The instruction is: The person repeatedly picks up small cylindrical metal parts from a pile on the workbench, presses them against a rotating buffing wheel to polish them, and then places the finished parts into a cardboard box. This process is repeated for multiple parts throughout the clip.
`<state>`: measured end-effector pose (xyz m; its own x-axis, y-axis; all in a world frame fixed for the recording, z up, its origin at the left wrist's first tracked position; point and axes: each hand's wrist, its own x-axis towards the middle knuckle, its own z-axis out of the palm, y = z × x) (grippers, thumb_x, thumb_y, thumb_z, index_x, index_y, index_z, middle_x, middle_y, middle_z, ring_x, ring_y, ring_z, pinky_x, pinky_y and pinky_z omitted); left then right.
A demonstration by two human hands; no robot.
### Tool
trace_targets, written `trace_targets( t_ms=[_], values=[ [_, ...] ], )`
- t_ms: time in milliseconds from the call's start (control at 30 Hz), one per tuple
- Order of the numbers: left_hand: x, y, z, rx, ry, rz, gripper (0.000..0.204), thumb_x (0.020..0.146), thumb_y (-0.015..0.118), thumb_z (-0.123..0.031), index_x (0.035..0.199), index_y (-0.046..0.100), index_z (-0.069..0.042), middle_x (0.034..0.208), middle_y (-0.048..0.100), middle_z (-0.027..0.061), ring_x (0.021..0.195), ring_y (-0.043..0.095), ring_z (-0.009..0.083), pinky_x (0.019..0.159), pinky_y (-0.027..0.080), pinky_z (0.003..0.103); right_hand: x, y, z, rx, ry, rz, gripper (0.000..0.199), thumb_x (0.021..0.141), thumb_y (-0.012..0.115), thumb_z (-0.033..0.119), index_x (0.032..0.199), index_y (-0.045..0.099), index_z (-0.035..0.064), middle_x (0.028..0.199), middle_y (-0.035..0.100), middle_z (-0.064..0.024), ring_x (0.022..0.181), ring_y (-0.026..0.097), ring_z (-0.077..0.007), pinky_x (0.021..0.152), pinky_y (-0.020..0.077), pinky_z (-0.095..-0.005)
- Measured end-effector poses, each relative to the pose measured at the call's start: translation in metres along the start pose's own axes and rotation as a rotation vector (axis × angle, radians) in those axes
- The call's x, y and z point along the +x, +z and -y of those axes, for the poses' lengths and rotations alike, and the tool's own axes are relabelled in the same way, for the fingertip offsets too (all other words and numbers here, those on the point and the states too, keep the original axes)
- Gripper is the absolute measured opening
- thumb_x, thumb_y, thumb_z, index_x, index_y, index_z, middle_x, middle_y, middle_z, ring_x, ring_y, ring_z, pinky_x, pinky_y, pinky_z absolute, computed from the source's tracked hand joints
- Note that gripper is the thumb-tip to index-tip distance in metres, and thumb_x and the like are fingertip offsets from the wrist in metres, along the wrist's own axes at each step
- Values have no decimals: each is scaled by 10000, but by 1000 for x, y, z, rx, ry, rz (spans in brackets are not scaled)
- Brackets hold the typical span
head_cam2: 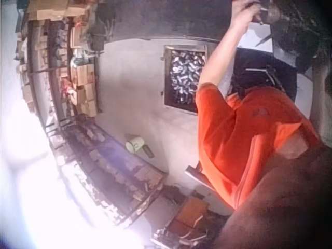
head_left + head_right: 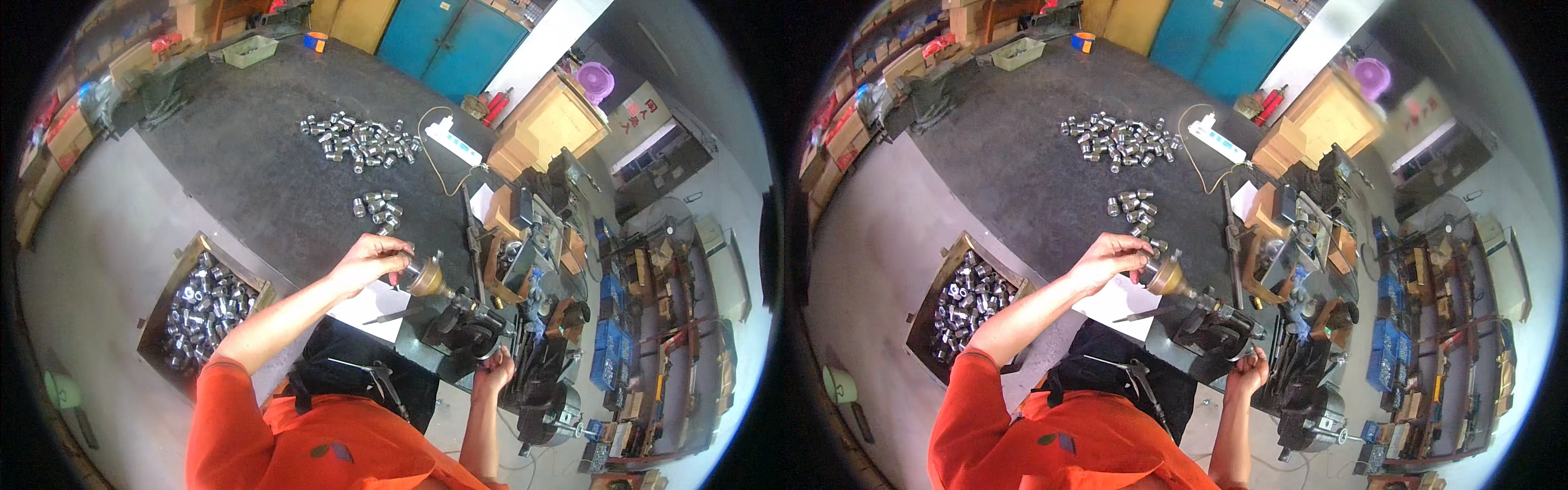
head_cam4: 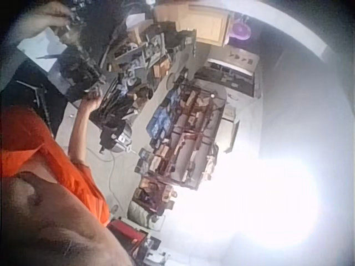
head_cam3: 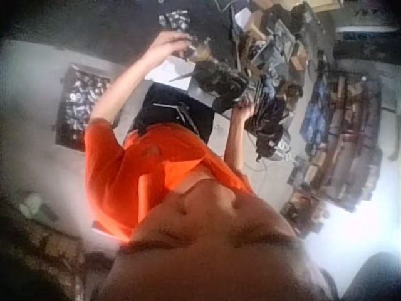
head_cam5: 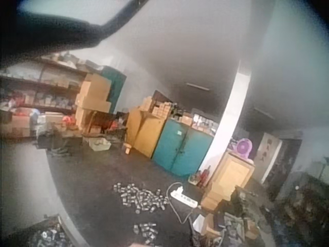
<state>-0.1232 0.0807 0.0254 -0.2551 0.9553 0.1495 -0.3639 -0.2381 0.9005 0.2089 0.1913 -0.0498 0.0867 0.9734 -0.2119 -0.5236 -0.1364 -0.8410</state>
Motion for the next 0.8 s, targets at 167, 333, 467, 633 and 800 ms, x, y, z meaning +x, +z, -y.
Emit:
trace_targets(
  t_ms=[167,333,467,633,800],
  values=[
    [-2,-1,3,-16,-12,33,217,771,583,-92,941,573,42,727,568,58,569,536,98,535,449,212,-12,-12,13,-1,-41,80,169,826,416,154,840,516,18,525,299,36,448,235,-76,414,202,-218],
    [0,0,-6,29,-38,58,159,762,544,-40,891,575,47,749,564,54,548,529,91,530,443,214,-20,-7,27,-19,-39,130,167,832,404,145,835,505,12,526,283,39,448,211,-72,412,190,-218],
    [5,-5,-4,57,-46,122,182,760,554,-32,924,567,45,768,572,60,571,542,96,555,449,218,-24,0,46,-31,17,146,184,785,411,151,834,498,-3,519,308,35,431,234,-70,392,195,-210],
    [8,-8,-3,95,-18,182,215,770,570,-24,974,554,41,828,583,79,617,564,110,590,468,230,-15,22,76,-14,-42,336,180,784,399,160,791,509,18,489,224,51,398,187,-54,361,156,-207],
    [5,-11,-1,39,-30,179,224,775,575,-32,986,550,41,859,581,82,637,569,118,605,472,236,31,54,84,48,-26,330,201,771,399,175,802,514,13,475,231,59,394,182,-49,334,137,-191]
  ],
)
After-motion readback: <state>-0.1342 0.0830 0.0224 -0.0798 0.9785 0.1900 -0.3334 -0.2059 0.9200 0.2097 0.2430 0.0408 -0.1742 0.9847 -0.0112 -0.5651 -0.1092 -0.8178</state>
